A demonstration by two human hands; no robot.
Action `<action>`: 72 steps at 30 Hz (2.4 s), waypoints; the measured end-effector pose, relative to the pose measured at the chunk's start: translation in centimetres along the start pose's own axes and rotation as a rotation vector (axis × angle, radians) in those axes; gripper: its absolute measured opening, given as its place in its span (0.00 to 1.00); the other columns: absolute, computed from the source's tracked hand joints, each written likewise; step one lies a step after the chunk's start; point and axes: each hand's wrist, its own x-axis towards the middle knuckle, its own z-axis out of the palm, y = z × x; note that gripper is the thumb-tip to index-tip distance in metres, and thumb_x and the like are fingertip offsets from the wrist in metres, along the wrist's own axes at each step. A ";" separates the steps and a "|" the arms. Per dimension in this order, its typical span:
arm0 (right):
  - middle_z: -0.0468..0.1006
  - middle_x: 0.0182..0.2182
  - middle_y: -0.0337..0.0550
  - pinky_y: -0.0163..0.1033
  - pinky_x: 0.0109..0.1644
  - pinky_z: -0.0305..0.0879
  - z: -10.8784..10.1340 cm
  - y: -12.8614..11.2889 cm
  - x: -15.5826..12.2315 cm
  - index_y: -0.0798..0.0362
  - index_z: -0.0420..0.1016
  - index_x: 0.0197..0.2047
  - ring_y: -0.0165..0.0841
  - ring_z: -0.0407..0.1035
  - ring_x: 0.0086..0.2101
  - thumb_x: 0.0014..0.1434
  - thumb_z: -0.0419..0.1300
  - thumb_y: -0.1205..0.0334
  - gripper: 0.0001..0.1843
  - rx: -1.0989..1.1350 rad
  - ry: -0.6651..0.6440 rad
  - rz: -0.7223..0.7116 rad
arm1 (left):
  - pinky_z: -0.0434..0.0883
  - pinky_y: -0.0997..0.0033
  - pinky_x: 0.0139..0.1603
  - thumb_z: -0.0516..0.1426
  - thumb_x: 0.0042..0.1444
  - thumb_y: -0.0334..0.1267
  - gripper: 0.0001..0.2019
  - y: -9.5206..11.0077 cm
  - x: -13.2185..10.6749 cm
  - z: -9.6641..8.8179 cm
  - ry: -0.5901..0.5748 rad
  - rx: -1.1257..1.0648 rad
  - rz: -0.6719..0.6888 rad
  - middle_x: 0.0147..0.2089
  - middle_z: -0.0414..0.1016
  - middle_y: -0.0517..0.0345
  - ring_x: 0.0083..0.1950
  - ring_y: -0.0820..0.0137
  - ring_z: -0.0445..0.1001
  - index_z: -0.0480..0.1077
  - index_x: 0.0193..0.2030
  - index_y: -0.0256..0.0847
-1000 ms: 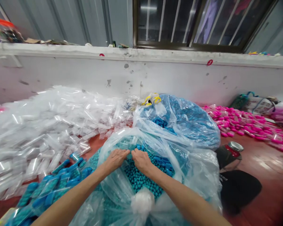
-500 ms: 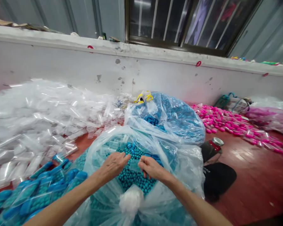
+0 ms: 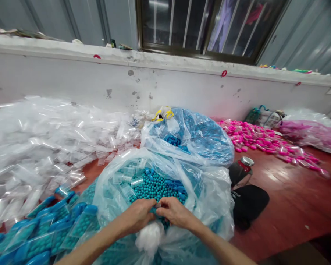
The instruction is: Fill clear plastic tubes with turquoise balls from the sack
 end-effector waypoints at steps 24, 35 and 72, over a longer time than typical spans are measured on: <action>0.74 0.33 0.42 0.34 0.40 0.59 -2.7 3.3 0.7 0.54 0.70 0.35 0.32 0.68 0.36 0.54 0.51 0.67 0.08 -0.352 0.289 0.052 | 0.64 0.75 0.27 0.64 0.36 0.44 0.20 -2.5 5.0 3.6 -0.122 -1.542 -0.275 0.22 0.60 0.68 0.23 0.78 0.62 0.61 0.33 0.40; 0.75 0.33 0.44 0.34 0.35 0.57 -2.8 2.9 1.2 0.53 0.69 0.34 0.34 0.69 0.36 0.54 0.55 0.68 0.03 -0.788 0.151 0.007 | 0.59 0.79 0.27 0.63 0.40 0.41 0.16 -2.5 2.7 2.9 0.125 -1.548 -0.173 0.27 0.67 0.64 0.27 0.78 0.66 0.64 0.32 0.38; 0.68 0.20 0.35 0.30 0.20 0.57 -2.1 0.1 0.8 0.53 0.68 0.43 0.26 0.59 0.16 0.60 0.43 0.57 0.17 0.299 0.085 0.014 | 0.61 0.77 0.22 0.59 0.46 0.50 0.21 0.6 2.3 3.0 0.171 -1.519 -0.010 0.31 0.70 0.59 0.23 0.75 0.69 0.60 0.40 0.39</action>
